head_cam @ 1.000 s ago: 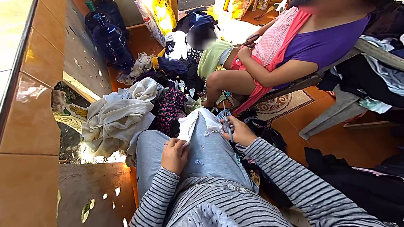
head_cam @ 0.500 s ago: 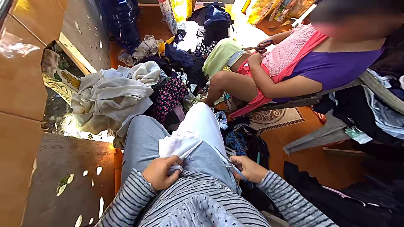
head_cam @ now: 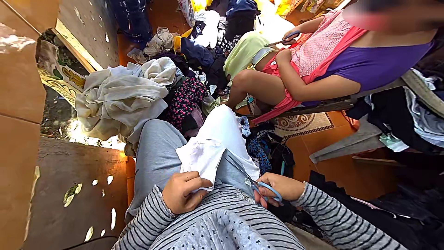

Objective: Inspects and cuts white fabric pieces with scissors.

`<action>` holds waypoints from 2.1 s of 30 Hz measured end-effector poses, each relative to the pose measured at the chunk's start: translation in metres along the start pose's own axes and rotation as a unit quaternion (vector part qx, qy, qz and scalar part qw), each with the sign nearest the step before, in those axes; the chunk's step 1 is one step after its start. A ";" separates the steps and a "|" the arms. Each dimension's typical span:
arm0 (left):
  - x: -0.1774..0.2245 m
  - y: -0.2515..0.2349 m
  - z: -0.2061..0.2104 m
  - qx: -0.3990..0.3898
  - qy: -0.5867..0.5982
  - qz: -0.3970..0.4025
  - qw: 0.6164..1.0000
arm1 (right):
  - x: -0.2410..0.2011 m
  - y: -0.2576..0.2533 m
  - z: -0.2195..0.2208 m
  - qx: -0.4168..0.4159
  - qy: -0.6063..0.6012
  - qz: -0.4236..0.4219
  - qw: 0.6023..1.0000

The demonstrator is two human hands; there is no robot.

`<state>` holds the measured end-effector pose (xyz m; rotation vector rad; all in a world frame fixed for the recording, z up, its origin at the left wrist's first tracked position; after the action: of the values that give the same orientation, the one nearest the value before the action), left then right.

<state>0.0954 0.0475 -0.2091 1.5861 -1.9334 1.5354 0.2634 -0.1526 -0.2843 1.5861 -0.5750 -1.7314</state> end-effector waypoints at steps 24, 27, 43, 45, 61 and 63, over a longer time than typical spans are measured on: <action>0.002 0.001 0.015 -0.038 0.214 -0.031 0.976 | -0.052 -0.037 -0.011 0.152 -0.166 -0.054 0.973; -0.003 0.003 0.016 -0.048 0.197 -0.060 0.977 | -0.051 -0.037 -0.012 0.149 -0.171 -0.054 0.972; -0.072 -0.050 0.039 -0.089 -0.190 -0.250 0.945 | -0.042 -0.038 -0.022 0.140 -0.167 -0.019 0.976; -0.084 -0.052 0.051 -0.143 -0.184 -0.285 0.930 | -0.040 -0.038 -0.021 0.138 -0.162 -0.005 0.977; -0.068 -0.034 0.067 -0.127 -0.089 -0.234 0.960 | -0.058 -0.053 -0.044 0.077 -0.014 0.090 0.993; -0.065 -0.034 0.067 -0.113 -0.082 -0.211 0.968 | -0.059 -0.052 -0.044 0.079 0.001 0.097 0.992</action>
<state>0.1774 0.0377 -0.2644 1.9094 -1.6288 1.0088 0.2957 -0.0684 -0.2900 1.5808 -0.8538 -1.5709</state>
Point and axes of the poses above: each hand's wrist, its own y-axis away from the middle knuckle, its own z-axis out of the palm, x = y × z, the point moved 9 cm from there along -y, towards the middle knuckle, and after that the axes turned 1 degree about -y, right-handed, at the moved point
